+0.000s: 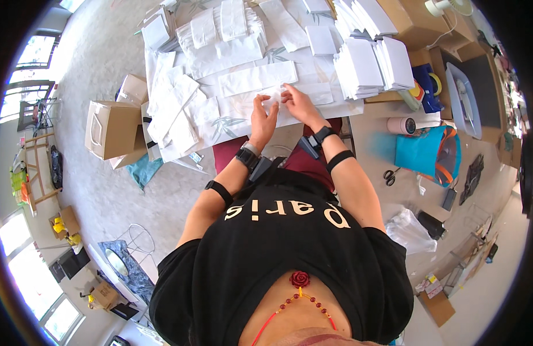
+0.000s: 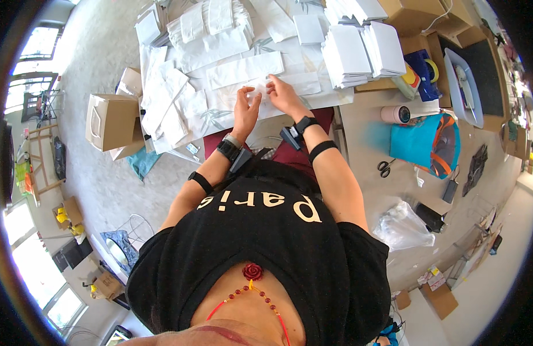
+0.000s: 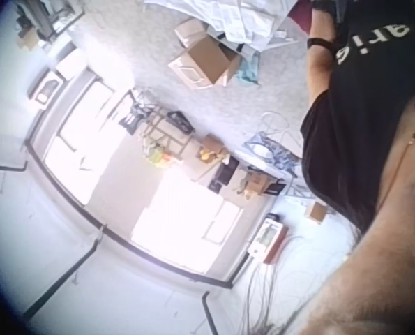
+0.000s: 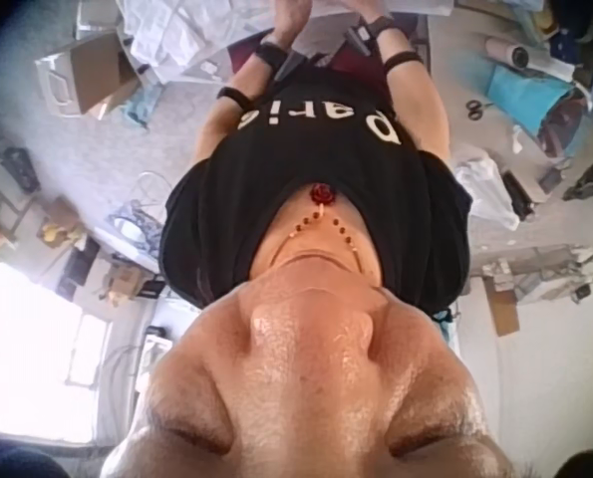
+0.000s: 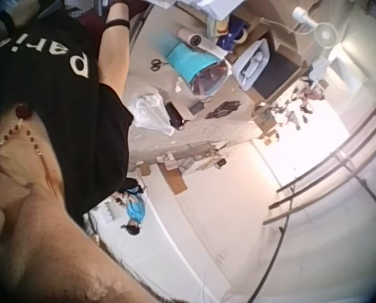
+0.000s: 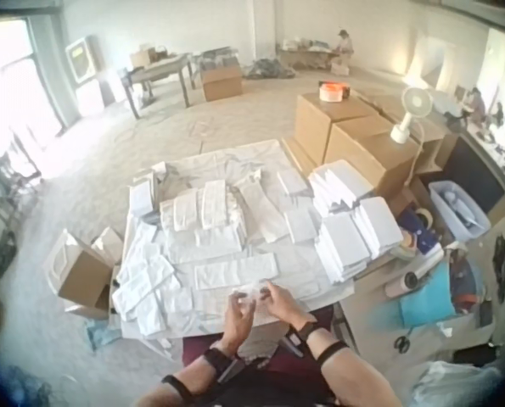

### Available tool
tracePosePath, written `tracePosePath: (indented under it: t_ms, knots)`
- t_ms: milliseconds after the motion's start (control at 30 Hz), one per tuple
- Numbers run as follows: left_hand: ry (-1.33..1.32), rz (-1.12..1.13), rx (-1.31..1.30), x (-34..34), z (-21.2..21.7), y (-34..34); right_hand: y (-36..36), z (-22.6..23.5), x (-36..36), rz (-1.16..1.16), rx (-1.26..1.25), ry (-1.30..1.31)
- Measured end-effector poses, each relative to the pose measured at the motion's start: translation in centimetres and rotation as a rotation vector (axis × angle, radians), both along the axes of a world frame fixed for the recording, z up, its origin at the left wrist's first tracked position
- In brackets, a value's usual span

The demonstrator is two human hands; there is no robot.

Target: The person folds a series of small white paper packets by hand, taking them one by one from a pile, folding the edges over, and pressing them flat.

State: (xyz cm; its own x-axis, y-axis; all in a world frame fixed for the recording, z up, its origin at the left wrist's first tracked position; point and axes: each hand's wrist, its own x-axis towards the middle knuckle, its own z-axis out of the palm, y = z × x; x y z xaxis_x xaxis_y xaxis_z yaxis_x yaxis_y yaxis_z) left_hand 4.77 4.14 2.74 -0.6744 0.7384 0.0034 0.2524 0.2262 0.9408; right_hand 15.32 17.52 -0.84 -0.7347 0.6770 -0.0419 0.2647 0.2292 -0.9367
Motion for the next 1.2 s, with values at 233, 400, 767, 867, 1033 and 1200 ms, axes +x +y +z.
tracePosePath:
  t_ms: [233, 400, 767, 867, 1033, 1200]
  knots:
    - [-0.089, 0.004, 0.043, -0.8, -1.9, -0.2, -0.1, 0.5, 0.9, -0.29, -0.033, -0.122]
    - [-0.397, 0.08, 0.127, -2.1, -1.7, -0.6, -0.5, -0.5, 0.8, -0.325, 0.215, -0.161]
    - [0.231, 0.046, 0.037, -3.7, -0.9, -1.8, -1.8, 0.8, 1.1, -0.358, 0.231, -0.165]
    - [0.466, -0.137, -0.043, -3.2, -1.6, -2.0, -2.0, 0.7, 1.0, -0.362, 0.225, -0.177]
    - [0.637, -0.287, -0.149, -3.0, -2.3, -2.2, -1.9, 0.7, 0.9, -0.377, 0.215, -0.194]
    - [0.729, -0.394, -0.262, -3.0, -2.2, -2.3, -1.7, 0.1, 0.9, -0.382, 0.23, -0.202]
